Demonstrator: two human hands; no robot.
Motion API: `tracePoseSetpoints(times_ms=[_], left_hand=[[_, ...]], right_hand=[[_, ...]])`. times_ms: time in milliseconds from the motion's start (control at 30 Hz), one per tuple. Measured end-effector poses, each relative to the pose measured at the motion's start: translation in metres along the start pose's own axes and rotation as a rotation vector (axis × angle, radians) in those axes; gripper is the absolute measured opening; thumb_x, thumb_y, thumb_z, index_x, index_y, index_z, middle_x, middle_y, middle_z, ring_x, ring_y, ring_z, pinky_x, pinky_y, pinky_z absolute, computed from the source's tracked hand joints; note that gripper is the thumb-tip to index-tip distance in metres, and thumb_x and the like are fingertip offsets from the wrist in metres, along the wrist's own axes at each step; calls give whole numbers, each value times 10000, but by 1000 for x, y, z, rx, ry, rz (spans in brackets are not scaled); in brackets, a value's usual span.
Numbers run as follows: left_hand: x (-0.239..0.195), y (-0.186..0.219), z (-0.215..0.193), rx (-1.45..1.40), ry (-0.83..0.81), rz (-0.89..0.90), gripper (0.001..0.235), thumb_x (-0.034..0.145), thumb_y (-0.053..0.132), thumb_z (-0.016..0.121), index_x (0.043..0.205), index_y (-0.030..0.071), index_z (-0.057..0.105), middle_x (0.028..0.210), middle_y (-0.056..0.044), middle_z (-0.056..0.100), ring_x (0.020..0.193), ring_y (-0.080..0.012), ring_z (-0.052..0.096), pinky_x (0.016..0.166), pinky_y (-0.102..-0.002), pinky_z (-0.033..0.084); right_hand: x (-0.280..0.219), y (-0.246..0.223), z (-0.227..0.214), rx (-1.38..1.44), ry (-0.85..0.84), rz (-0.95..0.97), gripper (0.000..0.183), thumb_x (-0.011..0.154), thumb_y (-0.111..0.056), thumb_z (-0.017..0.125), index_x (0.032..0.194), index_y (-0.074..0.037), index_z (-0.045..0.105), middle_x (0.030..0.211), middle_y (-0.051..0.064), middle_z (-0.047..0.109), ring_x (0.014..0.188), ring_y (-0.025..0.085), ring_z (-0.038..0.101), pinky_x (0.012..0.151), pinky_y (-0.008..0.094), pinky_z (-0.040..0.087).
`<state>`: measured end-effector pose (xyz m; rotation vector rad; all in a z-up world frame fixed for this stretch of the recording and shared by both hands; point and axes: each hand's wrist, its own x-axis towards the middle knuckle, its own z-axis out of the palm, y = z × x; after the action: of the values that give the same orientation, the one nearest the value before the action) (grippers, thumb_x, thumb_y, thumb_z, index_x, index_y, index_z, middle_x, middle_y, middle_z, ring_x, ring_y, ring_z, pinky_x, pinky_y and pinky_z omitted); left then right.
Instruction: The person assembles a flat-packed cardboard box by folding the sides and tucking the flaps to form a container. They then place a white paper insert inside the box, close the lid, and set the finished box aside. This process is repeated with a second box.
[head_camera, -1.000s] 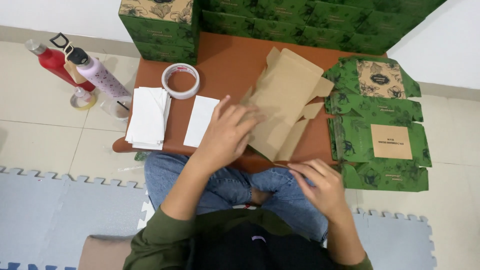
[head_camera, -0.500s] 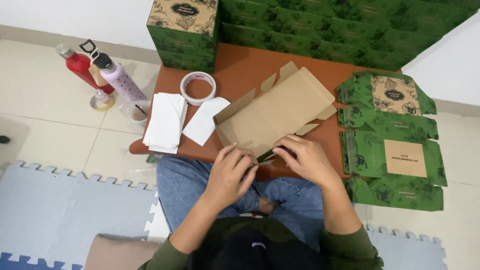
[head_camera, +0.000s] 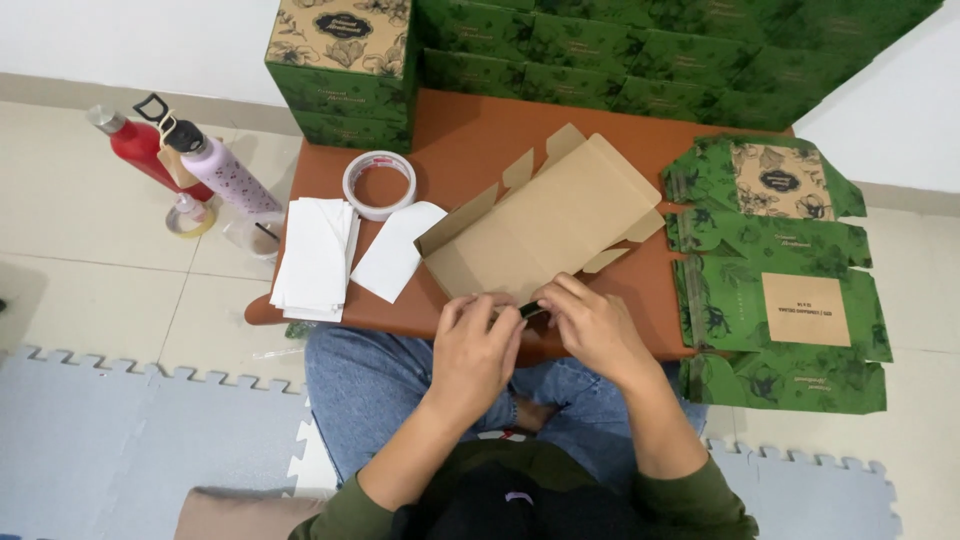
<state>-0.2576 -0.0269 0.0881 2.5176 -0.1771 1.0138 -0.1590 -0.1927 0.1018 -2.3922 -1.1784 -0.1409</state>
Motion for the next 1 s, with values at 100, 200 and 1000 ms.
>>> tracePoseSetpoints(times_ms=[100, 200, 1000], left_hand=[[-1, -1, 8, 3, -32, 25, 106, 909, 100, 721, 874, 80, 622, 706, -90, 599, 733, -226, 658, 973, -385, 465], [2, 2, 4, 56, -40, 5, 68, 935, 86, 675, 927, 49, 618, 688, -96, 606, 717, -221, 653, 973, -380, 472], [-1, 1, 18, 91, -47, 10, 86, 952, 125, 666, 892, 77, 704, 672, -69, 623, 731, -205, 626, 933, -354, 435]], right_hand=[[-1, -2, -11, 169, -32, 19, 381, 923, 36, 410, 1123, -182, 650, 1064, 8, 683, 704, 232, 759, 557, 438, 588], [-6, 12, -30, 76, 117, 118, 574, 846, 155, 449, 1306, -152, 603, 1281, 109, 522, 786, 278, 731, 595, 415, 600], [-19, 46, -25, 247, 368, -13, 202, 903, 44, 674, 935, -133, 767, 889, 47, 684, 820, 307, 703, 752, 381, 564]])
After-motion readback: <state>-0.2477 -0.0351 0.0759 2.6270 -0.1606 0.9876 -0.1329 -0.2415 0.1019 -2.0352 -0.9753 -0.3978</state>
